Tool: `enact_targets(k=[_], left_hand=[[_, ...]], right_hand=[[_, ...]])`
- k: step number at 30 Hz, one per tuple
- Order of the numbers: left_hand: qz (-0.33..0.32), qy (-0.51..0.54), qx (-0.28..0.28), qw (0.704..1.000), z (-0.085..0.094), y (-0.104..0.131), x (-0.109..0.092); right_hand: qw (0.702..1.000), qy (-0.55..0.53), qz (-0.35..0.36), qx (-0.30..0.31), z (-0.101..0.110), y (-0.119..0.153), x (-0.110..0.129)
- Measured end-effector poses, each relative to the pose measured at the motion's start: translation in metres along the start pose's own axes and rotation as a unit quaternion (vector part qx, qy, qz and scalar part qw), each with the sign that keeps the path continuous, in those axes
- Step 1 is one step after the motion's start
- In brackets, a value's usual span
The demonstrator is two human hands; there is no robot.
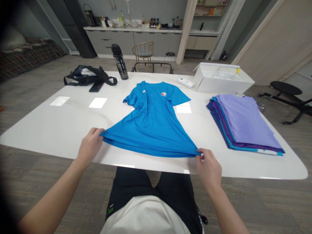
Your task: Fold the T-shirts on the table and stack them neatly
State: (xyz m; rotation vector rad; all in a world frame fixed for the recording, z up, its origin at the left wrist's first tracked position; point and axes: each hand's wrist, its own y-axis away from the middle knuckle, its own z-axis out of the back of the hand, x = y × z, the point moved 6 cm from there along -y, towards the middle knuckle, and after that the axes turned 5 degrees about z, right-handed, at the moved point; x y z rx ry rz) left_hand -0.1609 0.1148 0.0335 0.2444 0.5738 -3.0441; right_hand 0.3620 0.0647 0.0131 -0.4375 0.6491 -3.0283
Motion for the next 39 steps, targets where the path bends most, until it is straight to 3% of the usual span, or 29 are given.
enact_targets(k=[3,6,10,13,17,20,23,26,28,30,34,36,39], left_hand=[[0.018,0.092,-0.051,0.994,0.013,0.013,-0.003],[-0.008,0.118,-0.019,0.993,0.006,0.029,-0.008],[-0.065,0.081,0.058,0.993,-0.018,0.047,-0.01],[-0.04,0.052,0.057,0.996,-0.023,0.051,-0.005],[-0.01,0.064,0.031,0.997,-0.012,0.045,-0.003],[0.044,0.12,-0.026,0.991,0.005,0.039,0.006],[0.175,0.248,-0.058,0.951,0.005,0.043,0.026],[0.298,0.406,-0.053,0.862,-0.016,0.059,0.039],[0.331,0.453,-0.039,0.827,-0.029,0.069,0.038],[0.313,0.421,-0.026,0.851,-0.031,0.073,0.032],[0.144,0.23,-0.019,0.962,-0.012,0.068,0.013],[0.081,0.172,-0.013,0.982,-0.006,0.066,0.01],[0.034,0.126,-0.024,0.991,0.001,0.068,0.016]], right_hand=[[0.998,-0.035,-0.018,-0.05,0.01,-0.001,-0.004],[0.997,-0.038,-0.019,-0.065,0.014,0.002,-0.007],[0.999,-0.027,0.016,0.041,-0.001,0.008,-0.013],[0.996,-0.017,0.021,0.087,-0.011,0.012,-0.019],[0.996,-0.018,0.005,0.092,-0.012,0.01,-0.021],[0.997,-0.045,-0.004,0.055,-0.003,0.008,-0.021],[0.998,-0.058,-0.019,0.001,0.007,0.011,-0.024],[0.993,-0.087,-0.075,-0.021,0.008,0.018,-0.029],[0.989,-0.103,-0.102,-0.003,0.001,0.022,-0.029],[0.99,-0.086,-0.108,0.029,-0.007,0.022,-0.025],[0.99,-0.025,-0.11,0.09,-0.016,0.017,-0.02],[0.991,-0.023,-0.088,0.096,-0.013,0.015,-0.019],[0.996,-0.051,-0.043,0.053,-0.001,0.016,-0.019]])
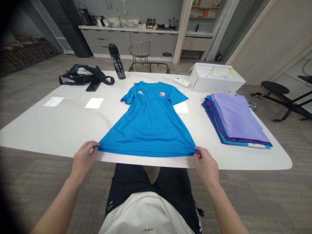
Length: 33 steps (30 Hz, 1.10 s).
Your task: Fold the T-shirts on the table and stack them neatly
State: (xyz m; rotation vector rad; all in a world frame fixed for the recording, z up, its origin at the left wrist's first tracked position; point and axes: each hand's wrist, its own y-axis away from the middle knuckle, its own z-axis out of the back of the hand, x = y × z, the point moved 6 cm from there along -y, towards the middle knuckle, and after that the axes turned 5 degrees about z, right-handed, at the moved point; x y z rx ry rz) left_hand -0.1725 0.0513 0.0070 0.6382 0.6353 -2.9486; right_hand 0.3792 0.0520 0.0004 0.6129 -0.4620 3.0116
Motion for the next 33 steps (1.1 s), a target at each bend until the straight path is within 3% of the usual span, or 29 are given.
enact_targets(k=[3,6,12,17,21,25,29,33], left_hand=[[-0.023,-0.03,-0.025,0.999,0.007,0.003,0.008],[-0.042,-0.045,-0.014,0.998,0.007,0.009,0.013],[-0.071,-0.021,0.009,0.997,0.004,0.024,0.017],[-0.029,0.011,-0.005,0.999,0.013,0.026,0.018],[-0.002,0.051,0.005,0.999,0.017,0.025,0.015],[-0.054,-0.001,0.003,0.999,0.017,0.023,0.011],[-0.126,-0.044,0.042,0.99,0.006,0.024,0.014],[-0.136,-0.038,0.044,0.989,0.005,0.028,0.017]], right_hand=[[0.998,-0.004,0.028,-0.064,0.014,0.01,-0.003],[0.992,0.02,0.082,-0.091,0.019,0.021,-0.002],[0.984,0.031,0.157,-0.076,0.017,0.034,-0.002],[0.986,0.022,0.154,-0.059,0.015,0.039,-0.007],[0.991,0.013,0.11,-0.072,0.017,0.04,-0.01],[0.992,0.077,0.093,-0.045,0.014,0.035,-0.005],[0.982,0.067,0.176,-0.006,0.009,0.032,0.008],[0.982,0.008,0.179,-0.052,0.016,0.034,0.006]])
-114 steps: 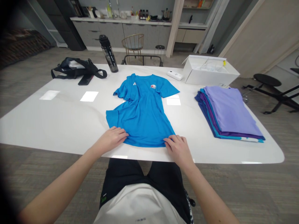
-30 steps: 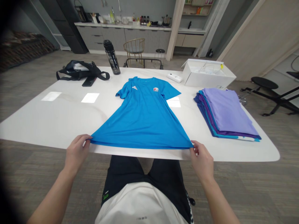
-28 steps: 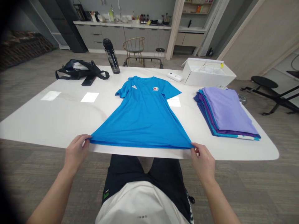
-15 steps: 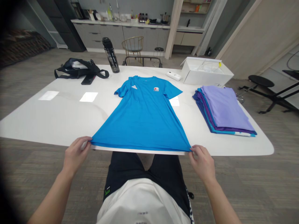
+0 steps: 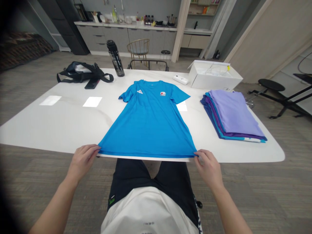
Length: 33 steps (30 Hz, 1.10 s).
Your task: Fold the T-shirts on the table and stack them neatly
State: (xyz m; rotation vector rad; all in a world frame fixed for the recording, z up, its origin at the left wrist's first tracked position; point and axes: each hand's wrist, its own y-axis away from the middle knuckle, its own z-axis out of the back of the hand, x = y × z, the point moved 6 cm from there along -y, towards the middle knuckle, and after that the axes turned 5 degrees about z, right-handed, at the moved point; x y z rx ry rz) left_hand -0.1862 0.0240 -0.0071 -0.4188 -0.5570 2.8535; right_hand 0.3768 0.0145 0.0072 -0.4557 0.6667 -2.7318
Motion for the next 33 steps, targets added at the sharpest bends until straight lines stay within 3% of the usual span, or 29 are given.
enact_targets(k=[3,12,17,20,23,26,29,33], left_hand=[[0.017,0.007,-0.007,1.0,0.005,0.003,-0.002],[-0.036,0.006,0.054,0.998,0.014,-0.001,-0.021],[-0.018,0.058,0.032,0.998,0.02,-0.032,-0.041],[-0.011,0.057,0.04,0.998,0.005,-0.072,-0.063],[-0.039,0.02,0.057,0.997,-0.021,-0.116,-0.093],[-0.071,-0.034,0.094,0.992,-0.051,-0.144,-0.121],[-0.096,-0.074,0.117,0.986,-0.072,-0.15,-0.137],[-0.119,-0.08,0.107,0.984,-0.076,-0.134,-0.13]], right_hand=[[0.999,-0.009,-0.026,-0.016,0.004,0.004,-0.006],[0.996,0.003,0.029,0.088,-0.001,0.013,-0.015],[0.997,-0.033,-0.006,0.066,0.001,-0.011,-0.007],[0.994,-0.054,-0.007,0.091,-0.012,-0.05,0.011],[0.988,-0.059,0.024,0.141,-0.038,-0.099,0.04],[0.981,-0.07,0.044,0.175,-0.065,-0.138,0.068],[0.976,-0.057,0.047,0.205,-0.085,-0.156,0.08],[0.969,-0.034,0.026,0.243,-0.092,-0.147,0.06]])
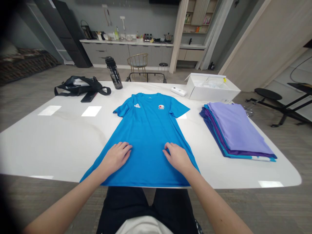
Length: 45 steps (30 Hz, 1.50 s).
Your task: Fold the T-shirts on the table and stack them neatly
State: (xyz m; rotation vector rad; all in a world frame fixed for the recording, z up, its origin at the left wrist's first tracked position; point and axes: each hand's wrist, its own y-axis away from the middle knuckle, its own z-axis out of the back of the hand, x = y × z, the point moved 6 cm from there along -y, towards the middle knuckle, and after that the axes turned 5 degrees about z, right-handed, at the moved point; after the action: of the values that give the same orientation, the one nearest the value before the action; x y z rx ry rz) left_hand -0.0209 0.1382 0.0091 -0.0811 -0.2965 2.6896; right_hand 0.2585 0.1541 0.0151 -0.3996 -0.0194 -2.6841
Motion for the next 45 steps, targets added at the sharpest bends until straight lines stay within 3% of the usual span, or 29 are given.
enact_targets(k=[4,7,11,15,18,21,26,30,38,42,45], left_hand=[[-0.006,0.025,-0.007,1.0,0.001,0.019,0.013],[-0.003,0.06,-0.003,0.998,0.002,0.005,0.02],[0.051,0.101,-0.036,0.993,0.002,-0.061,0.051],[0.197,0.066,-0.08,0.975,0.0,-0.138,0.118],[0.276,0.04,-0.048,0.959,-0.009,-0.183,0.162],[0.298,0.039,-0.008,0.954,-0.022,-0.217,0.185],[0.358,0.019,0.052,0.932,-0.049,-0.241,0.206],[0.348,-0.034,0.068,0.934,-0.064,-0.242,0.222],[0.358,-0.088,0.055,0.928,-0.065,-0.24,0.263],[0.245,-0.104,0.032,0.963,-0.064,-0.265,0.249],[0.21,-0.061,0.062,0.974,-0.072,-0.286,0.238]], right_hand=[[0.999,-0.017,-0.032,-0.006,0.003,0.02,-0.029],[0.998,-0.043,-0.043,0.012,0.006,0.009,-0.037],[0.997,-0.059,-0.049,-0.012,0.014,-0.054,-0.048],[0.988,-0.033,-0.119,-0.088,0.03,-0.133,-0.09],[0.976,-0.003,-0.184,-0.115,0.039,-0.179,-0.126],[0.969,0.026,-0.216,-0.118,0.042,-0.211,-0.151],[0.952,0.048,-0.278,-0.118,0.035,-0.235,-0.191],[0.949,0.089,-0.283,-0.104,0.028,-0.237,-0.219],[0.947,0.131,-0.291,-0.046,0.04,-0.239,-0.273],[0.942,0.153,-0.298,-0.028,0.05,-0.257,-0.272],[0.953,0.125,-0.27,-0.059,0.048,-0.277,-0.253]])
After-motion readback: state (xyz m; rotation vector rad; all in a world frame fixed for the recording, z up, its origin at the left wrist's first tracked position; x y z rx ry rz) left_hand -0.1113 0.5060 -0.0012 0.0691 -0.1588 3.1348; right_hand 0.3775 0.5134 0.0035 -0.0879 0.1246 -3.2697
